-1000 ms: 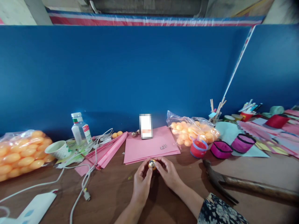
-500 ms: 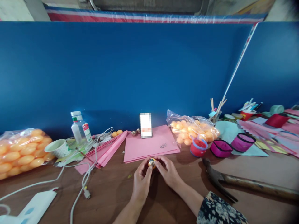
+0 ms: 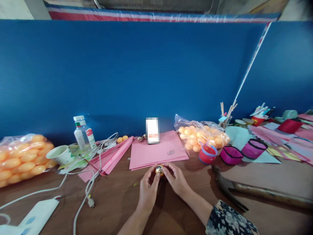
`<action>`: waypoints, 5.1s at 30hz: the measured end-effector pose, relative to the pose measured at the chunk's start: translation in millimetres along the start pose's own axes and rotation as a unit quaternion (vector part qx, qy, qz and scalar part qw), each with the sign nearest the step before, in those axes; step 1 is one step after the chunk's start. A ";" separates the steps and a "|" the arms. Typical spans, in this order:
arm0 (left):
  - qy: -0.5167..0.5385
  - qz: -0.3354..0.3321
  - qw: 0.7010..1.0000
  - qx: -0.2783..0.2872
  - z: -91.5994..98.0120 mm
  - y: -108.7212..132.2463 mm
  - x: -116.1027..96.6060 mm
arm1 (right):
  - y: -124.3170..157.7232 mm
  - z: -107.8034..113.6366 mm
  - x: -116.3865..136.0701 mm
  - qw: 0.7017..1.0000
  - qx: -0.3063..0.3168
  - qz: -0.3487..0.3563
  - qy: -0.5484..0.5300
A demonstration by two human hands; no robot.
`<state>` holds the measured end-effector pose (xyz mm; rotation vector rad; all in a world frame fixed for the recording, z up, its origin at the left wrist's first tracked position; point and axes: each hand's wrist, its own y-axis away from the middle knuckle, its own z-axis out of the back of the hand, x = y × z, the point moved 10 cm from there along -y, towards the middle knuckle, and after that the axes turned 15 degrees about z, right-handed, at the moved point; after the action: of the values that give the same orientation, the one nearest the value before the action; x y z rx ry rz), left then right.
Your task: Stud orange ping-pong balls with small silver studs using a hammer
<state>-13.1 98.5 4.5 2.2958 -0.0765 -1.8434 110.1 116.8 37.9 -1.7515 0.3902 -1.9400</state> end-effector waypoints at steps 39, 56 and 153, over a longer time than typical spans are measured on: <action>0.017 0.010 1.000 0.011 -6.5 2.0 -5.6 | 0.9 -1.7 2.1 1.000 0.004 -0.001 0.000; 0.001 0.007 1.000 0.004 -5.1 2.7 -7.5 | 1.4 -3.0 6.3 1.000 0.012 0.004 0.001; -0.030 -0.005 1.000 -0.008 -0.9 -2.2 -3.3 | -0.3 0.4 13.2 1.000 -0.004 0.022 0.020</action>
<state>-13.1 101.3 7.5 2.2354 -0.0593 -1.9109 109.8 110.0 49.2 -1.6962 0.4486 -1.9479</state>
